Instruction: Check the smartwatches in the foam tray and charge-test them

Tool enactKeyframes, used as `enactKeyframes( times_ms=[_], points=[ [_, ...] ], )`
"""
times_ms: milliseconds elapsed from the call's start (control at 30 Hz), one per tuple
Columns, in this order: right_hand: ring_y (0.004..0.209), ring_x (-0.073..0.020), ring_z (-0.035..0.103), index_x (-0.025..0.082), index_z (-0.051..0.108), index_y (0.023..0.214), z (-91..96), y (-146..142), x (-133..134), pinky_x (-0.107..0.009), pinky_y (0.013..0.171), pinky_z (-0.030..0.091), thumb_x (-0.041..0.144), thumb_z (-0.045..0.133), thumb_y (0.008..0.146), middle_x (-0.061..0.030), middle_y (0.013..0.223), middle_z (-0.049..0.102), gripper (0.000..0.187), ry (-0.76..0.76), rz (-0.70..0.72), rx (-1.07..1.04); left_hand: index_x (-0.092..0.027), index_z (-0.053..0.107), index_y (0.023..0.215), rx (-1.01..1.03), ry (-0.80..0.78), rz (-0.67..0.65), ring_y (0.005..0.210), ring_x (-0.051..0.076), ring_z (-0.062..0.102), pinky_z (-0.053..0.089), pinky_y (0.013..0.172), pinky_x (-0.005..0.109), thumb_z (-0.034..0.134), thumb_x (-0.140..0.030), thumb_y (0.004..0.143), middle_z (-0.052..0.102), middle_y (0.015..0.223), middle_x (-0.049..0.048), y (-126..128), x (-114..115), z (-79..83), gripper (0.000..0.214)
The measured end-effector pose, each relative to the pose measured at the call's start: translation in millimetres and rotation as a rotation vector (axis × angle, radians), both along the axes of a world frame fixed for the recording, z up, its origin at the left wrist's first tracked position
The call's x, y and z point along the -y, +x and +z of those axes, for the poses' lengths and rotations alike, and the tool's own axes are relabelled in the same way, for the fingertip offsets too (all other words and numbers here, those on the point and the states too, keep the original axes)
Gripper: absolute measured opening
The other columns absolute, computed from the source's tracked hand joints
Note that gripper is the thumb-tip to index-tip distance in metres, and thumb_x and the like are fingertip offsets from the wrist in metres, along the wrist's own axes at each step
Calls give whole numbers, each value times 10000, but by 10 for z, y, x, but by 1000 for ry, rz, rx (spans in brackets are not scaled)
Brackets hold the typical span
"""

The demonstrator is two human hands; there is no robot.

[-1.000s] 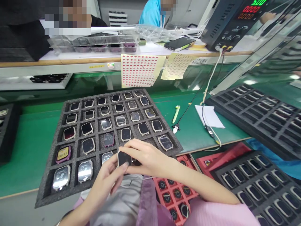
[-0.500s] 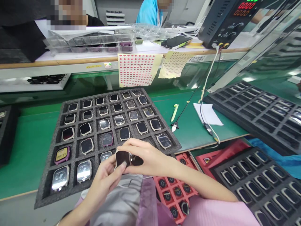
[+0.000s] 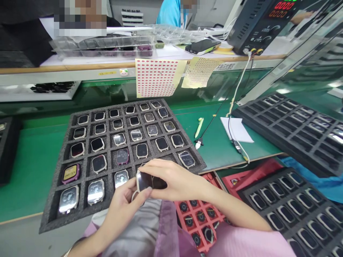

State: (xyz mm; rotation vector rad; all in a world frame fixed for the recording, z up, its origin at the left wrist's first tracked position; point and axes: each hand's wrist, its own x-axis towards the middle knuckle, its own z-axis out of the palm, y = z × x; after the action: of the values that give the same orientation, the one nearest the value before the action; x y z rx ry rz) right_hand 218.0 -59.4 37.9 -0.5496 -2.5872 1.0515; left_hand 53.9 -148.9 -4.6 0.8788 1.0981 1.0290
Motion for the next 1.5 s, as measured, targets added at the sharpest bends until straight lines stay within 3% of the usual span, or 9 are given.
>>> enactKeyframes(
  times_ms=[167, 300, 567, 933, 1200, 1500],
  points=[
    [983, -200, 578, 124, 544, 1216, 2, -46, 9, -317, 865, 483, 227, 605, 869, -110, 1083, 596, 367, 20, -6, 34, -157, 627, 819, -26, 34, 4, 653, 146, 526, 465, 761, 285, 608, -353, 841, 585, 702, 3, 0, 6, -66, 199],
    [957, -206, 573, 115, 564, 1173, -26, -106, 61, -331, 839, 491, 162, 608, 821, -111, 1049, 594, 358, 110, -58, 7, -149, 634, 908, 36, 43, 6, 699, 144, 536, 451, 815, 292, 562, -318, 878, 614, 791, 18, -27, -1, -17, 187],
    [884, -182, 568, 118, 574, 1146, -85, -153, 100, -312, 778, 509, 130, 619, 791, -99, 994, 577, 358, 49, -87, -126, -156, 632, 1022, 172, 112, -31, 945, 194, 563, 422, 886, 289, 564, -253, 883, 672, 997, 54, -102, -28, 29, 182],
    [940, -195, 562, 135, 537, 1226, -142, -113, 94, -331, 813, 507, 165, 638, 801, -108, 1048, 579, 438, 113, -96, -141, -150, 634, 1011, 195, 66, -43, 898, 167, 570, 439, 825, 249, 584, -248, 877, 689, 942, 39, -114, -41, 3, 173],
    [945, -190, 565, 95, 540, 1210, -125, -75, 106, -313, 821, 495, 191, 649, 826, -116, 1052, 583, 411, 152, -83, -129, -145, 615, 1025, 140, 59, -52, 947, 197, 568, 428, 879, 297, 572, -286, 880, 681, 1001, 59, -72, -27, -12, 206],
    [941, -195, 559, 126, 524, 1233, -154, -66, 96, -329, 822, 495, 239, 628, 854, -113, 1052, 581, 410, 97, -69, -120, -152, 630, 1038, 123, 37, -50, 876, 176, 557, 429, 799, 262, 572, -305, 882, 678, 916, 39, -68, -14, -15, 226]
  ],
)
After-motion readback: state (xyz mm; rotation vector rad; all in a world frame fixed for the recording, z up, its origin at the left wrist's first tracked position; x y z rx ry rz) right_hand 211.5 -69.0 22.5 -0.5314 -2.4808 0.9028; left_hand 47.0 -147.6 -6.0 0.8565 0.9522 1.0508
